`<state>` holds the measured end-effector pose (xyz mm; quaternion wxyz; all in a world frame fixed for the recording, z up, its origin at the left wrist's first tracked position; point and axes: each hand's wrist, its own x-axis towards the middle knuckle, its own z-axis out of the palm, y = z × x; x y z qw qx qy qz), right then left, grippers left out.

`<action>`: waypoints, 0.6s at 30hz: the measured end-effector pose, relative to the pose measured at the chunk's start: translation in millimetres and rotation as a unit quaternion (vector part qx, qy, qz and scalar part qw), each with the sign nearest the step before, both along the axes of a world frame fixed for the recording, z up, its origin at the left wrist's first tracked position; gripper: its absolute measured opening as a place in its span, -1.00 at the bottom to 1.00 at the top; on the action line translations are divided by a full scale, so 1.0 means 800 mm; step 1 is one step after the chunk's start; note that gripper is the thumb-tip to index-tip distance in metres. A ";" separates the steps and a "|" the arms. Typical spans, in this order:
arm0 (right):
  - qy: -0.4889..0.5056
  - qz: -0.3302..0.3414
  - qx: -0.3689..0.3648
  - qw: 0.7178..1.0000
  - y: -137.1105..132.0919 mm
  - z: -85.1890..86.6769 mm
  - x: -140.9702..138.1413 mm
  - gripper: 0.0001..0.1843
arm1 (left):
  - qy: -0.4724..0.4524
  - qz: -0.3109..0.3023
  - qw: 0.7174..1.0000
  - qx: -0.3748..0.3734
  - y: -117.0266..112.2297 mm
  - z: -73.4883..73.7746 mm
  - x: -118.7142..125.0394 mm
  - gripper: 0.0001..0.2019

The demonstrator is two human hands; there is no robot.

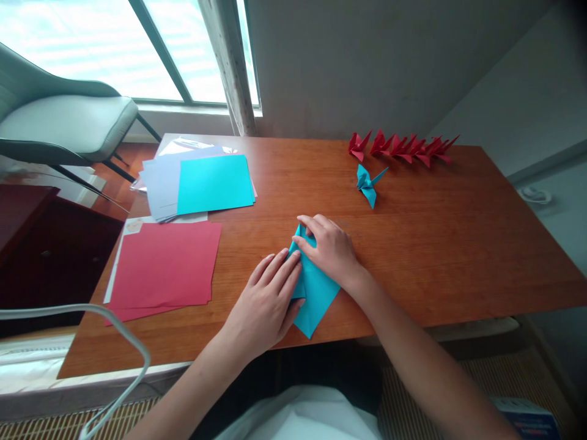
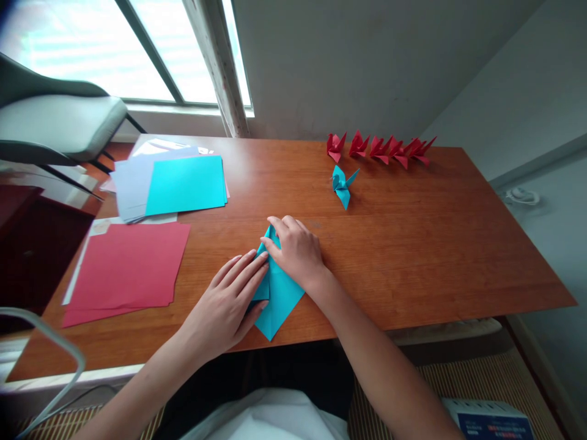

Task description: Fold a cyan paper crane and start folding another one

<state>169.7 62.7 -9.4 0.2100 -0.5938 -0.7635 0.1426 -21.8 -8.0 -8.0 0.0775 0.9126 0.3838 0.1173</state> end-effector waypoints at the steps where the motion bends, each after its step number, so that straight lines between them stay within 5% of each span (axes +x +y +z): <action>1: 0.003 -0.010 -0.004 1.000 0.003 0.000 -0.001 -0.63 | 0.000 -0.001 1.000 0.002 0.000 0.000 0.000 -0.44; 18: 0.042 -0.082 -0.014 0.996 0.032 -0.003 -0.007 -0.81 | 0.001 0.001 1.000 0.006 -0.001 -0.004 -0.001 -0.45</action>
